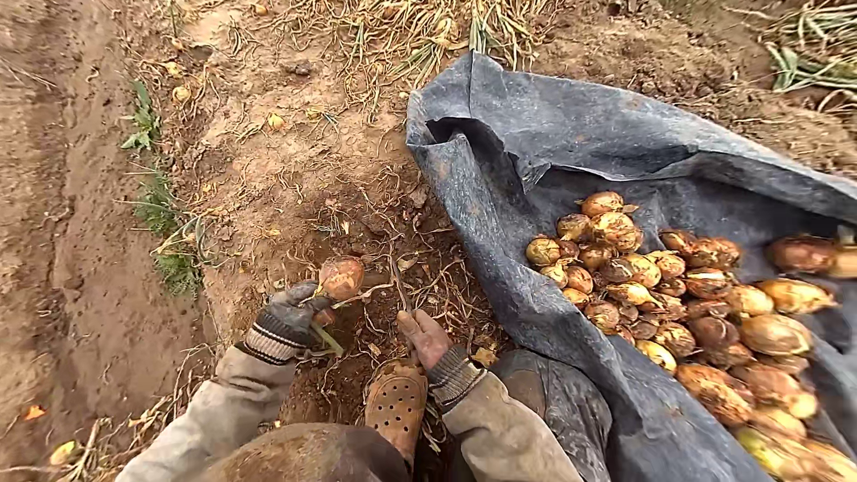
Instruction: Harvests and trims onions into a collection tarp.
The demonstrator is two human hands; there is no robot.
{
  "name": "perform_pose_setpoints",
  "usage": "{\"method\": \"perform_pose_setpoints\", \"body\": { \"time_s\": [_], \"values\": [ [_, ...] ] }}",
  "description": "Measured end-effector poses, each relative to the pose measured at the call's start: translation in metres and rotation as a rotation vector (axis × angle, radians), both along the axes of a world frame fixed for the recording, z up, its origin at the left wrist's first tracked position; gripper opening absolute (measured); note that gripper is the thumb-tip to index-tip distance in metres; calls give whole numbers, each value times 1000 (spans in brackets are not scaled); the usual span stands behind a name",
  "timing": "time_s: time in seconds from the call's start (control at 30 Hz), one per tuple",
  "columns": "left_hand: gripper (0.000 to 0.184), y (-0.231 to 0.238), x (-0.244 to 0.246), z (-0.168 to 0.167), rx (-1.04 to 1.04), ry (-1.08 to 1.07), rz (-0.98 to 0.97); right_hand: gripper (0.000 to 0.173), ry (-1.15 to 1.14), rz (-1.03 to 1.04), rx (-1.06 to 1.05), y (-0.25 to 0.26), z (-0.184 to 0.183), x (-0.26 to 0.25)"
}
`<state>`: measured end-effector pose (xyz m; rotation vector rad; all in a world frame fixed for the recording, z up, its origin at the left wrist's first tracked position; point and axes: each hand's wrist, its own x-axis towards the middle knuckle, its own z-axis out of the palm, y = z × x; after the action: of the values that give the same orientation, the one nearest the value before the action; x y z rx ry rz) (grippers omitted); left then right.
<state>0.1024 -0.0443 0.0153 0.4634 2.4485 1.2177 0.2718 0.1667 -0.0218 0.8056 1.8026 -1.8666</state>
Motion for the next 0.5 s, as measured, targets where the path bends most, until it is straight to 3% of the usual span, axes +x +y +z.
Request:
{"method": "perform_pose_setpoints", "body": {
  "time_s": [0.13, 0.23, 0.3, 0.4, 0.5],
  "values": [
    [10, 18, 30, 30, 309, -152, -365, 81, 343, -118, -123, 4, 25, 6],
    [25, 26, 29, 34, 317, -228, -535, 85, 596, -260, -103, 11, 42, 11],
    [39, 31, 27, 34, 300, -236, -521, 82, 604, -281, -45, 16, 44, 14],
    [40, 40, 24, 41, 224, -166, -470, 75, 447, -302, -7, 16, 46, 13],
    [46, 47, 11, 40, 114, 192, -552, 74, 296, -295, 19, 23, 50, 13]
  ]
}}
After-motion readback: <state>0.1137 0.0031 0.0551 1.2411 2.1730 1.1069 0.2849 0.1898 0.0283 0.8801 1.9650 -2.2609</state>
